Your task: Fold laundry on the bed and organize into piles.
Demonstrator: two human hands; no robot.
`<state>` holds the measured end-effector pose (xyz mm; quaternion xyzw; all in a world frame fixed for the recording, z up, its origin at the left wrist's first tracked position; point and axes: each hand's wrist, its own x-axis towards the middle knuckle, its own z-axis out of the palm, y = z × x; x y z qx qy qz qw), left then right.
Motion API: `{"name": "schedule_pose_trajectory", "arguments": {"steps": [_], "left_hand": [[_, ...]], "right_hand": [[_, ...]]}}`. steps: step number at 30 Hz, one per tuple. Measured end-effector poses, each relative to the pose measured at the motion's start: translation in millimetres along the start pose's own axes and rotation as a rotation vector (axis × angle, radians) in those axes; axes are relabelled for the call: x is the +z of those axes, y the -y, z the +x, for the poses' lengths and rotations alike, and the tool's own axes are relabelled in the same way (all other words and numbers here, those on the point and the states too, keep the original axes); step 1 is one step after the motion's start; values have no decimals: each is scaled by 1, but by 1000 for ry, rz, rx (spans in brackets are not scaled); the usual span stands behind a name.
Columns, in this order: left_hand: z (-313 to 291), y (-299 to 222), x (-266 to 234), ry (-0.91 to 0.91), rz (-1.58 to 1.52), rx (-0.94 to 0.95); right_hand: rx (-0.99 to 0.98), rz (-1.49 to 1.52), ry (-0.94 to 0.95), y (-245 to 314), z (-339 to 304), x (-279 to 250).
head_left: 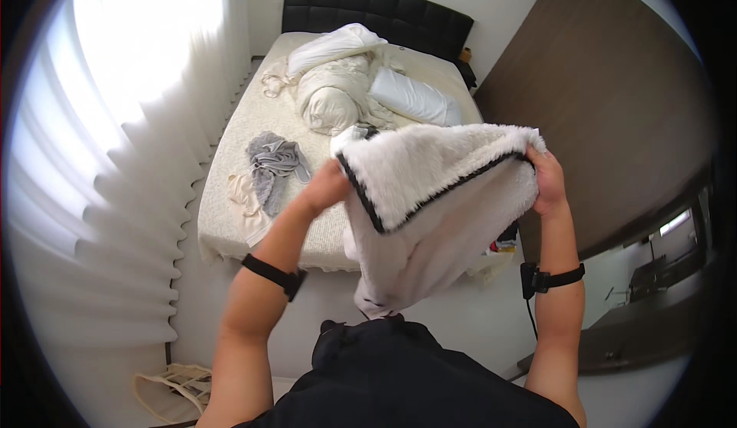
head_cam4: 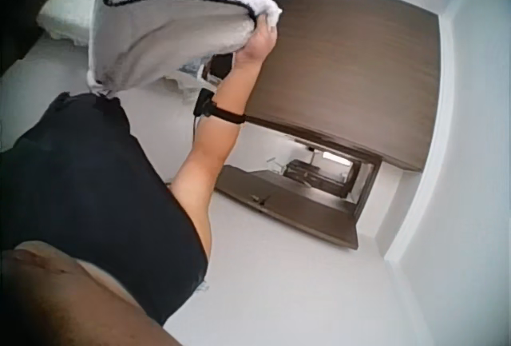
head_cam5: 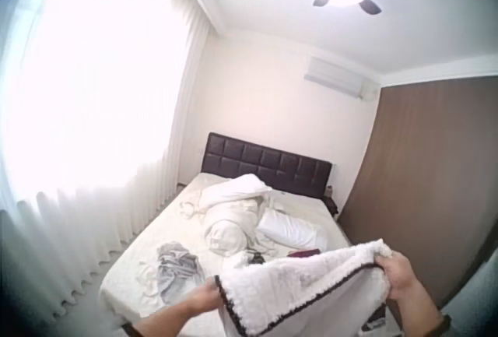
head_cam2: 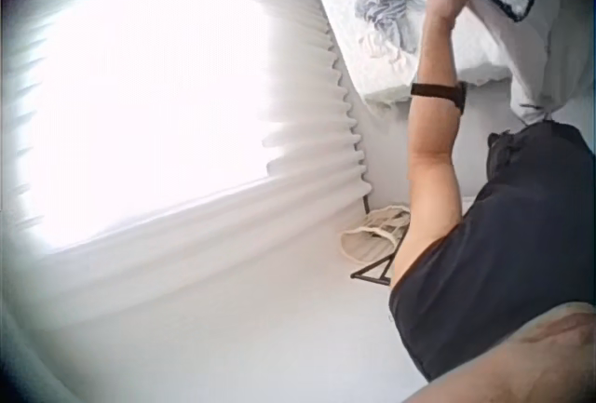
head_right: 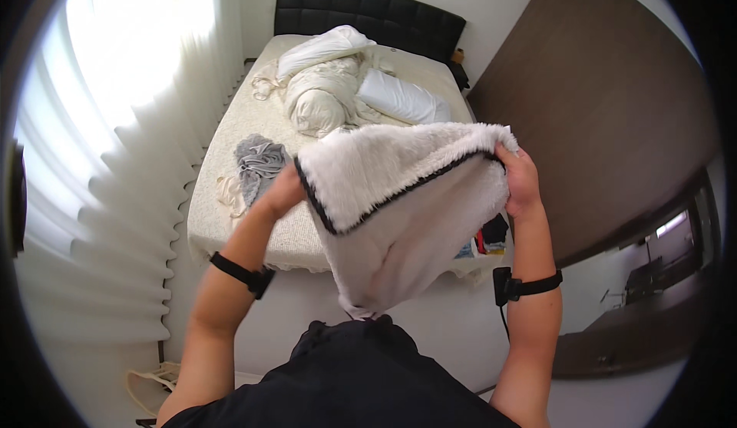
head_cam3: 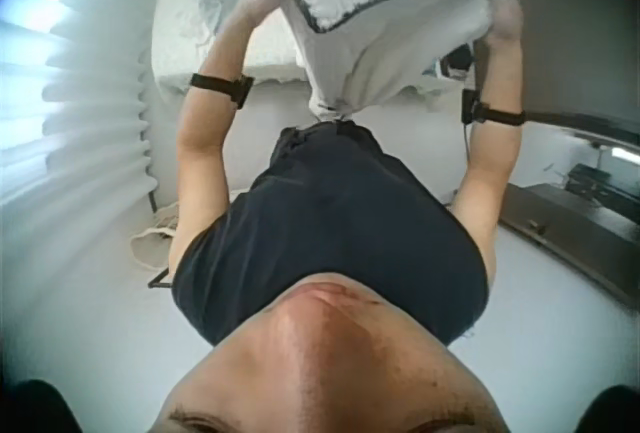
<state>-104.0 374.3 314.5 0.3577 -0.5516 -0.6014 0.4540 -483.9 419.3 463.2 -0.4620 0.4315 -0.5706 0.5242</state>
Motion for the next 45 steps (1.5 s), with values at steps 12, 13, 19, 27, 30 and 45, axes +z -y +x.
{"name": "schedule_pose_trajectory", "arguments": {"steps": [12,13,19,27,30,45], "left_hand": [[43,-150,30,-335,820,184],[46,-154,33,-323,687,288],[36,-221,261,425,477,297],[38,-97,238,-307,371,1253],[1,9,212,-51,476,580],[31,265,538,1115,-190,-1289]], "right_hand": [[-288,-971,50,6,-70,-59],[-317,-1178,91,11,-77,-44],[-966,-1276,39,-72,-61,-27],[-480,-21,-518,-19,-103,-119],[-439,123,-718,24,-130,-170],[-666,317,-948,61,-313,-514]]}}
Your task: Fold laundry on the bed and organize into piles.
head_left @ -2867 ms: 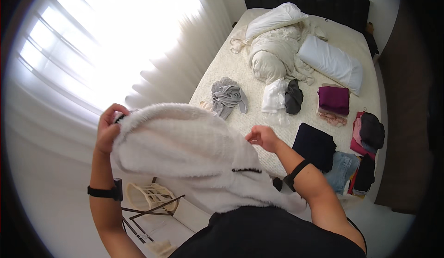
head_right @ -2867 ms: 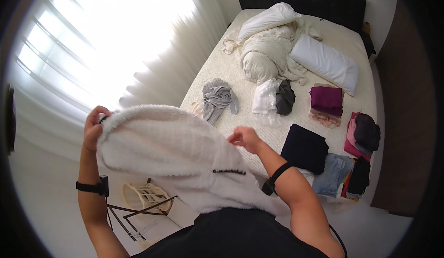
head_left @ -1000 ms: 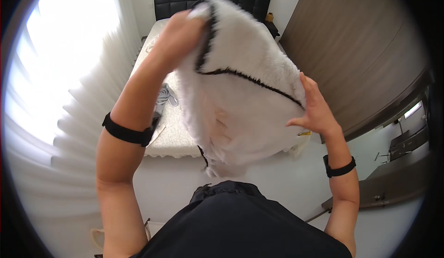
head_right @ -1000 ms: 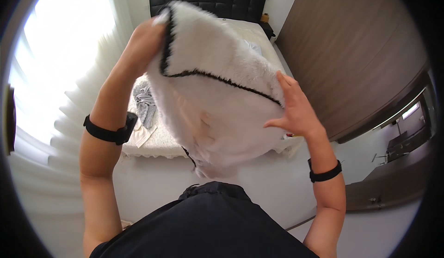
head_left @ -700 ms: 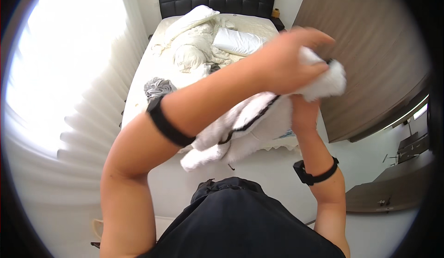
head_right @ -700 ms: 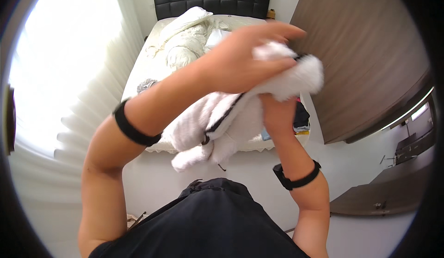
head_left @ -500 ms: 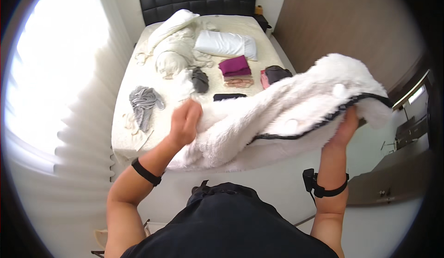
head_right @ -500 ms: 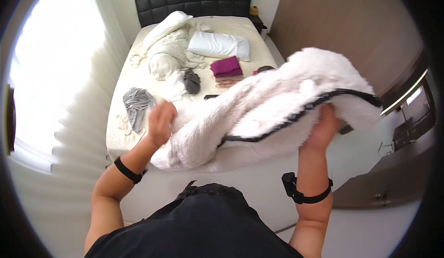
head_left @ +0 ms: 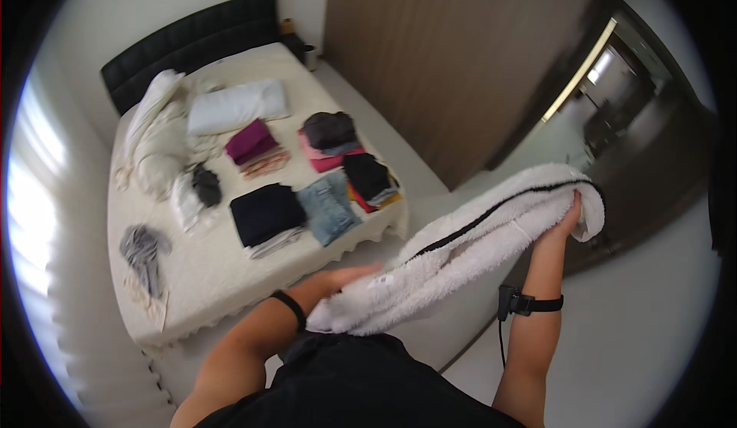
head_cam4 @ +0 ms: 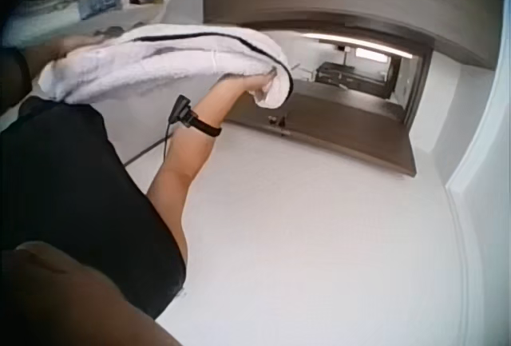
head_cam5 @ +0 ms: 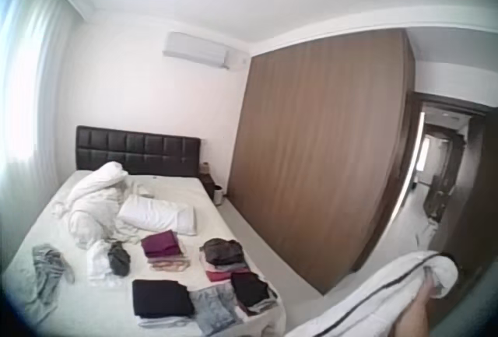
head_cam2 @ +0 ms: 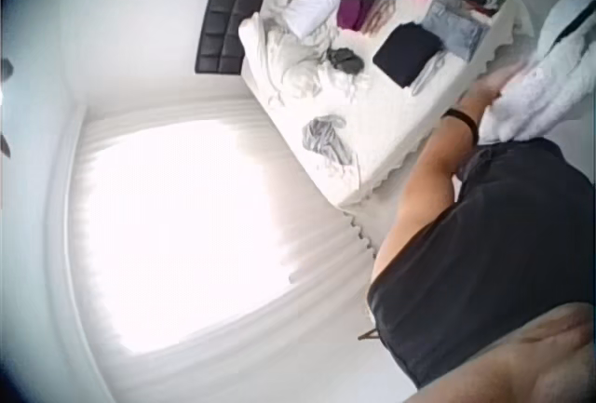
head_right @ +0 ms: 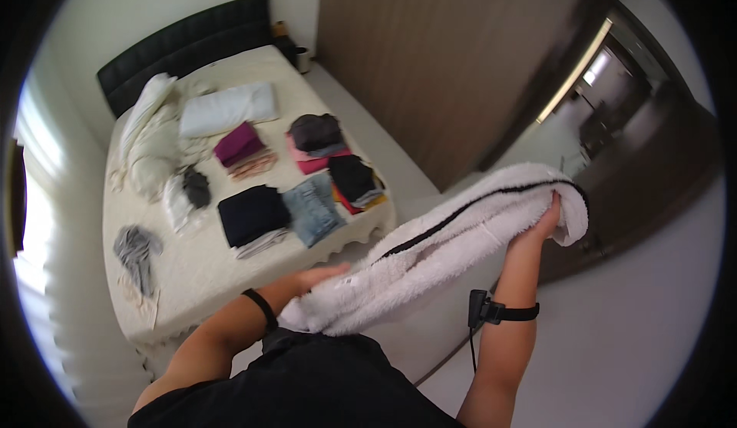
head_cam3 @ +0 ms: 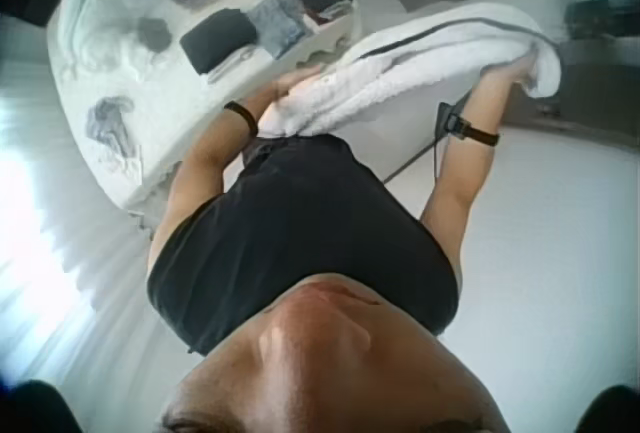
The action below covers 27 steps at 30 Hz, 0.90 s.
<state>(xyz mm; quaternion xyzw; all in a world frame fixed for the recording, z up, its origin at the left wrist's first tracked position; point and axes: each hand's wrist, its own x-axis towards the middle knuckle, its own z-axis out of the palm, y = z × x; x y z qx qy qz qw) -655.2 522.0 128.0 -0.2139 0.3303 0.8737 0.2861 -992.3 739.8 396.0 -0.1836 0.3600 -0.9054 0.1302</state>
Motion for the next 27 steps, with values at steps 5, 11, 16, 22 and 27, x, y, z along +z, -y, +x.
{"name": "schedule_pose_trajectory", "arguments": {"steps": [5,11,16,22,27], "left_hand": [[42,-45,-16,108,602,-145],[114,-123,35,-162,1110,90],[169,-148,76,222,1242,370],[249,-298,98,-622,1196,1163],[288,-456,124,-856,1218,1377]], "right_hand": [[-12,-21,-371,50,15,-62],[-283,-103,-402,72,22,-86],[-517,-236,-506,99,46,-129],[-618,-286,-598,104,79,-227],[-317,-653,-916,39,101,-345]]}}
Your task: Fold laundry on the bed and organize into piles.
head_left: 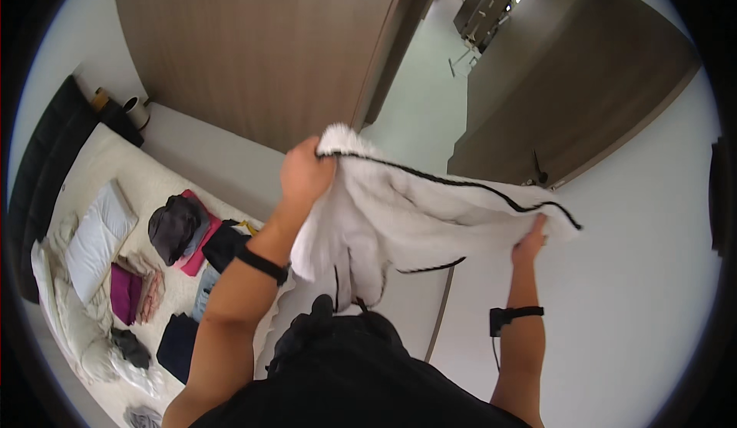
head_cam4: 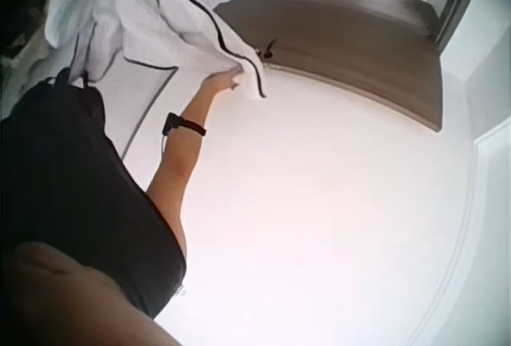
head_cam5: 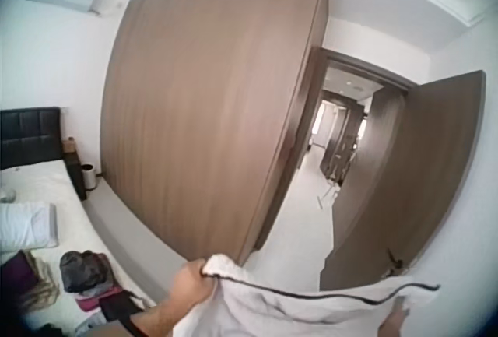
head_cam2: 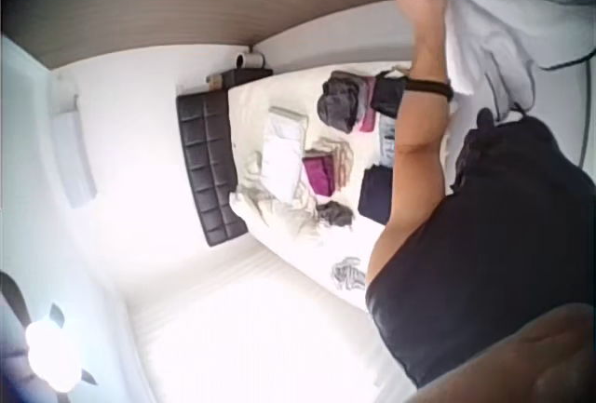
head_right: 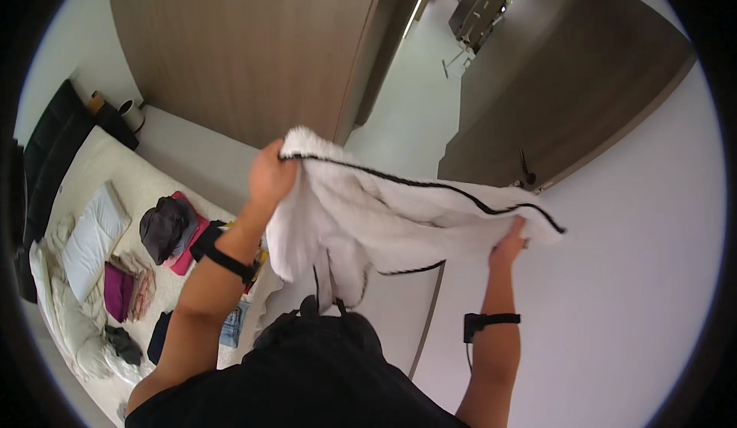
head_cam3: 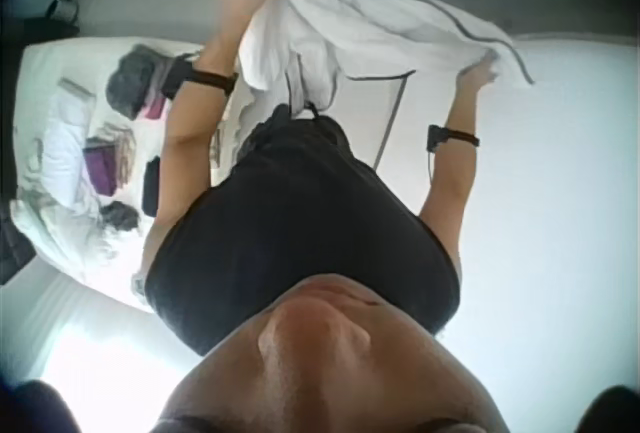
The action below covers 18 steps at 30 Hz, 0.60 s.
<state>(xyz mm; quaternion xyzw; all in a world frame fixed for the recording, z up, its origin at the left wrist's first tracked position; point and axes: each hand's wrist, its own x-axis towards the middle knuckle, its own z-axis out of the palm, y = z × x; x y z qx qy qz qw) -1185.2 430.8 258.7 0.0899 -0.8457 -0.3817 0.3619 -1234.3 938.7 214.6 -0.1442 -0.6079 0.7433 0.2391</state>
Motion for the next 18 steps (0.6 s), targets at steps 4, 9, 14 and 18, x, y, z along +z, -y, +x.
{"name": "schedule_pose_trajectory", "arguments": {"steps": [4,9,14,18], "left_hand": [[84,-13,31,201,-99,-157],[149,-5,83,286,-247,-69],[214,20,110,495,-255,-83],[294,82,81,590,-63,-297]], "right_hand": [[577,-45,-85,-87,-10,64],[516,-329,279,-171,-2,173],[-507,-550,922,-139,-13,391],[-46,-465,896,-160,38,524]]}}
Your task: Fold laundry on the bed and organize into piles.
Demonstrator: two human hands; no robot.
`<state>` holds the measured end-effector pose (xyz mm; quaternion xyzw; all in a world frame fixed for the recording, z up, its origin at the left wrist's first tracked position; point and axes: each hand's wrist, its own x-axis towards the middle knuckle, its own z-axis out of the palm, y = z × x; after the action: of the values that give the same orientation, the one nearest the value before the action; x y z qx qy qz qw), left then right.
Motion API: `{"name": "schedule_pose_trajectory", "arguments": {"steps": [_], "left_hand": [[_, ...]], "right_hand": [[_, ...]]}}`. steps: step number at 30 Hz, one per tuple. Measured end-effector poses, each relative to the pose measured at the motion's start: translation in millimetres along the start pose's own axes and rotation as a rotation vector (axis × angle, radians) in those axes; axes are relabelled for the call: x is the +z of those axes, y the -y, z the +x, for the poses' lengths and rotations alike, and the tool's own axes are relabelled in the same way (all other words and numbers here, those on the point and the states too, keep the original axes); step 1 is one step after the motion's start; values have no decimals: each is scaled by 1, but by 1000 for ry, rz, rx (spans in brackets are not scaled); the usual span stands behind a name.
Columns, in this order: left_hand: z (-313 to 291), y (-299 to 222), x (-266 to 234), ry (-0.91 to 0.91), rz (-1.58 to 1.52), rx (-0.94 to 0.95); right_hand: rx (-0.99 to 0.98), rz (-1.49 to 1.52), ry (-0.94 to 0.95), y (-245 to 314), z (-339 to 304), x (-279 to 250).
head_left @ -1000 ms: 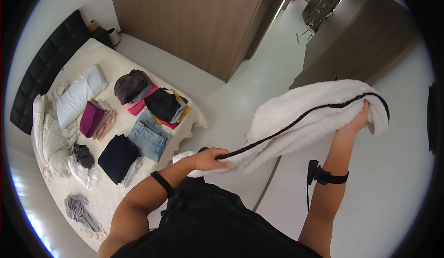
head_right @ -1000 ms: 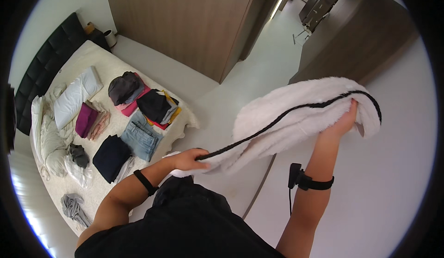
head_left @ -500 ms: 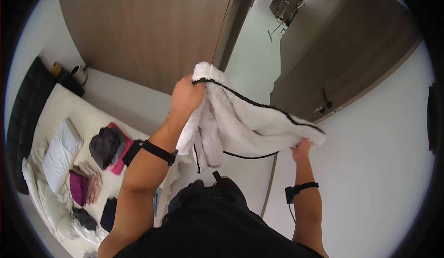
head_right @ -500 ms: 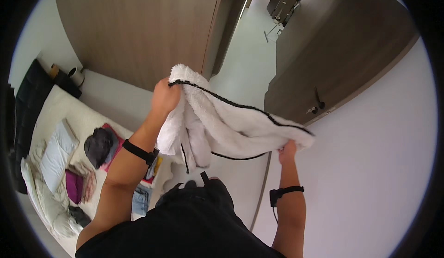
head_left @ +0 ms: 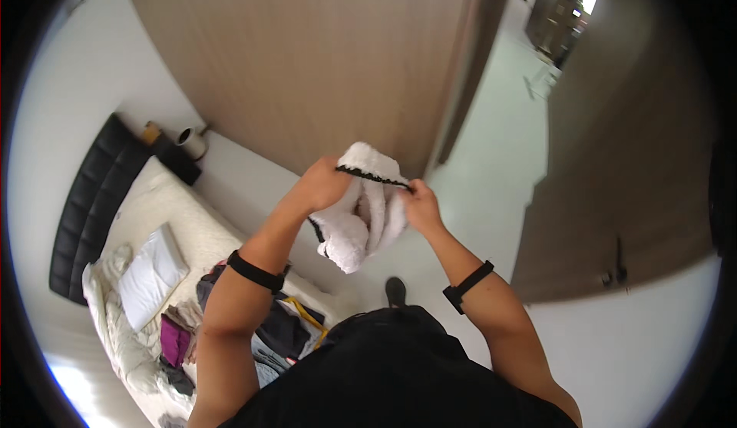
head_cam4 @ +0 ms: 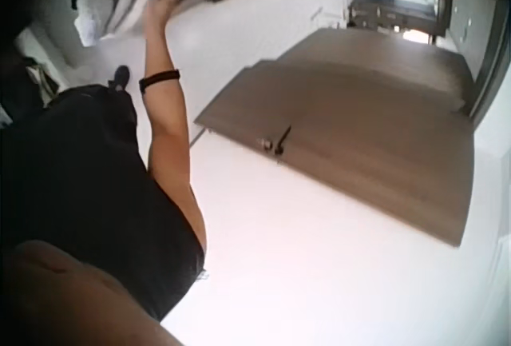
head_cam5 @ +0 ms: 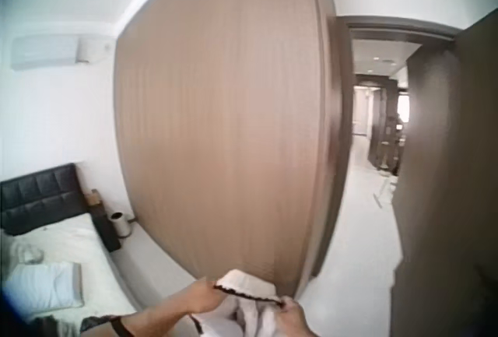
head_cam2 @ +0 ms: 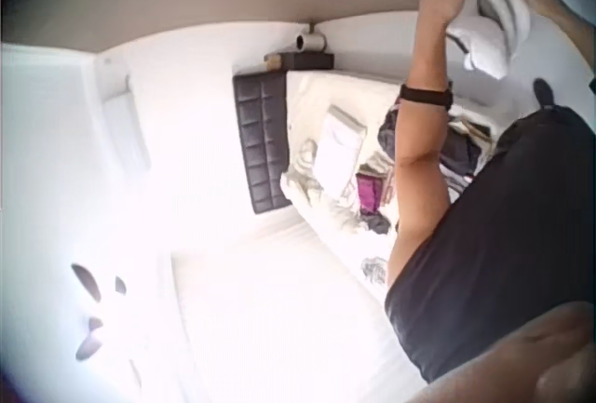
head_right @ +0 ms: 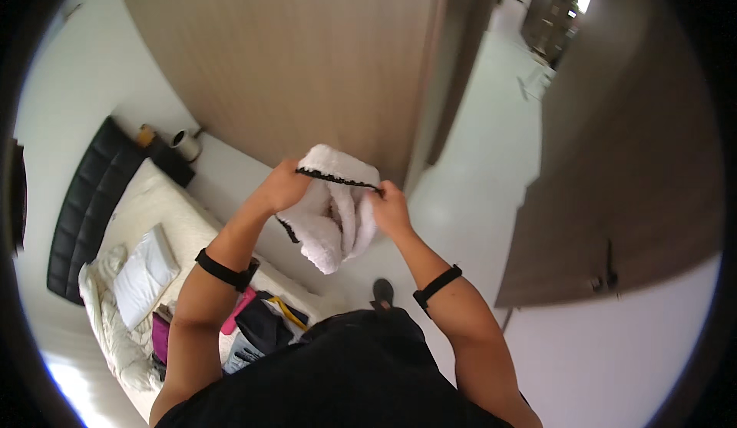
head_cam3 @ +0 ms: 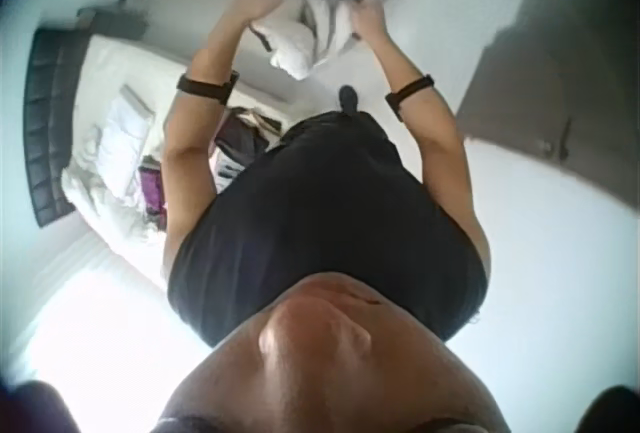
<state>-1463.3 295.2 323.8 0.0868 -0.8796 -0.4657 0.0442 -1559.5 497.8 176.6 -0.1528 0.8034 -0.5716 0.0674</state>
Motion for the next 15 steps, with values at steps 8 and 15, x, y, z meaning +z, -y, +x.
{"name": "schedule_pose_trajectory", "arguments": {"steps": [8,15], "left_hand": [[20,144,-118,377,891,-572],[48,268,-230,-492,294,-814]], "right_hand": [[-348,143,180,100,155,106],[-712,-405,708,160,167,200]]}}
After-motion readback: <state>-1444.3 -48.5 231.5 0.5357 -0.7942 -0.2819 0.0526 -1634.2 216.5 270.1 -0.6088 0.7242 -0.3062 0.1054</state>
